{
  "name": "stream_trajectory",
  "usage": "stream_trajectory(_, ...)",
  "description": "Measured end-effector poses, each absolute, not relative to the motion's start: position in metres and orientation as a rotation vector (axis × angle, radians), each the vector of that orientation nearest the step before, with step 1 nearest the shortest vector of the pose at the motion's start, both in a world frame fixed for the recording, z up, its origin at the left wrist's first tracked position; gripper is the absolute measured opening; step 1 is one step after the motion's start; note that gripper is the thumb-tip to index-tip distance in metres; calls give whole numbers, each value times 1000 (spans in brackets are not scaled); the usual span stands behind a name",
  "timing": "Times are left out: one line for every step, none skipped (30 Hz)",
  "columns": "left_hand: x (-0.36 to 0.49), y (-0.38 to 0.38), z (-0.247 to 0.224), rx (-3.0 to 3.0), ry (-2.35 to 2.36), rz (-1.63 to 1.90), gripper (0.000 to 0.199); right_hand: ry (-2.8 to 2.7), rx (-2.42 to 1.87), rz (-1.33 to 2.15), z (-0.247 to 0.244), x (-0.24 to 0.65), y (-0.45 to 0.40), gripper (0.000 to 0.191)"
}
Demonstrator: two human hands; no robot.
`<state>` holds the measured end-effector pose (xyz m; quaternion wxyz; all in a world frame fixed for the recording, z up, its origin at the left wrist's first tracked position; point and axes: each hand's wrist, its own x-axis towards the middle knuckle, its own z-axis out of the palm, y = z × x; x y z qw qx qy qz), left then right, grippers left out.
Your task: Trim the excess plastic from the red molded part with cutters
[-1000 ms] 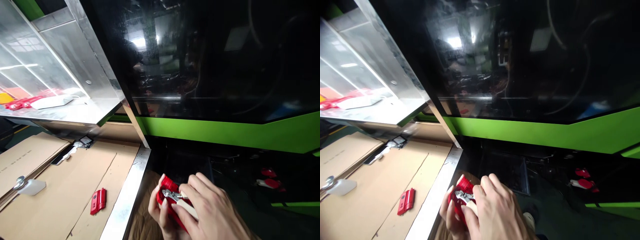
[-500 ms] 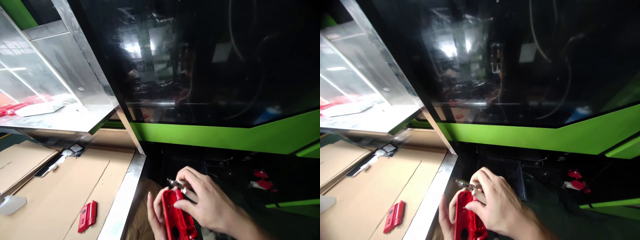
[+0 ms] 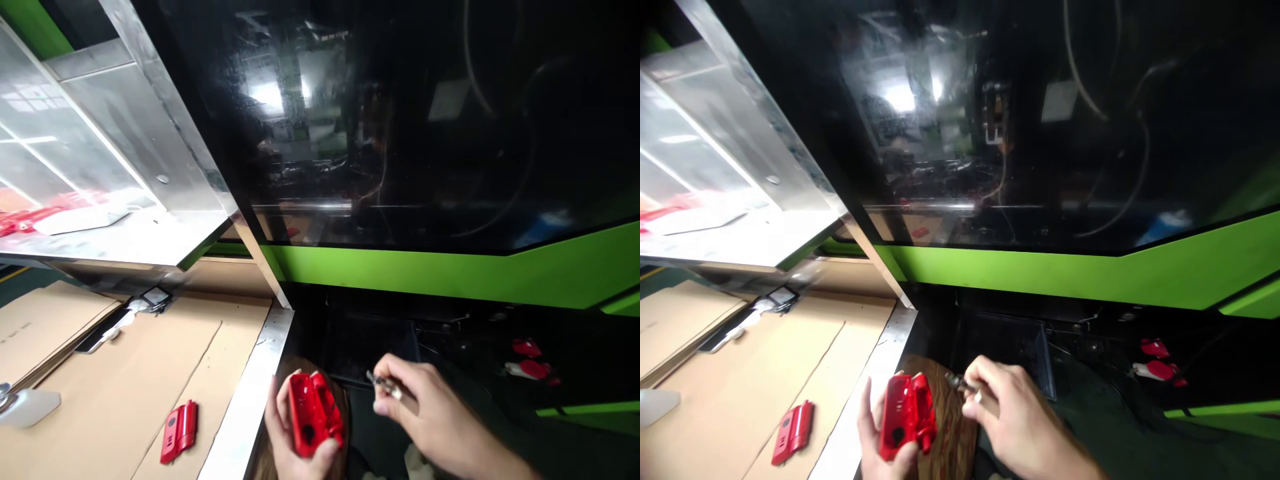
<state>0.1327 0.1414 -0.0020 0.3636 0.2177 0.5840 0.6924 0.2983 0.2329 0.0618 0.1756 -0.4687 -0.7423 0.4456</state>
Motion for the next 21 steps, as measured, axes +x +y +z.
stream_trajectory(123,140,-3,474,1396,1791,131,-2080,-1375,1142,53,303,243,4)
stream_trajectory(115,138,-4,377,1263,1786,132,-2052,-1422,999,43,308,254,8)
stream_trajectory(109,136,-6,290,1130,1770,130,-2021,-1468,854,31,314,265,14)
stream_trajectory(104,132,-9,232,1017,1753,124,-1989,-1514,730,18,320,274,19)
stream_trajectory(100,129,-12,209,921,1739,115,-1961,-1557,652,5,326,282,23)
stream_trajectory(97,126,-15,216,833,1732,105,-1943,-1593,618,-7,332,288,24)
stream_trajectory(95,124,-18,246,749,1730,96,-1941,-1620,618,-19,337,291,24)
stream_trajectory(93,123,-20,289,670,1731,90,-1948,-1633,626,-28,342,291,23)
stream_trajectory(92,123,-20,331,599,1728,87,-1963,-1637,642,-36,346,290,23)
stream_trajectory(92,124,-19,364,539,1725,87,-1984,-1635,664,-44,350,287,22)
stream_trajectory(92,126,-16,388,495,1724,89,-2003,-1634,685,-50,354,283,23)
stream_trajectory(92,129,-13,399,469,1720,93,-2023,-1636,705,-56,357,278,23)
stream_trajectory(92,131,-9,394,458,1712,96,-2040,-1643,721,-63,360,273,24)
stream_trajectory(91,133,-6,381,461,1701,99,-2052,-1659,729,-72,363,268,25)
stream_trajectory(90,134,-4,363,472,1691,101,-2062,-1689,732,-82,367,263,26)
stream_trajectory(88,135,-4,343,489,1685,104,-2069,-1731,737,-94,371,257,27)
stream_trajectory(85,134,-5,326,506,1683,105,-2073,-1786,748,-108,376,250,28)
stream_trajectory(82,133,-9,315,518,1686,107,-2072,-1851,777,-122,381,243,29)
stream_trajectory(78,130,-13,311,525,1697,107,-2062,-1922,835,-137,386,235,29)
stream_trajectory(73,128,-19,311,533,1711,106,-2044,-1991,924,-150,391,227,29)
stream_trajectory(69,125,-24,316,546,1727,104,-2016,-2047,1019,-161,395,218,28)
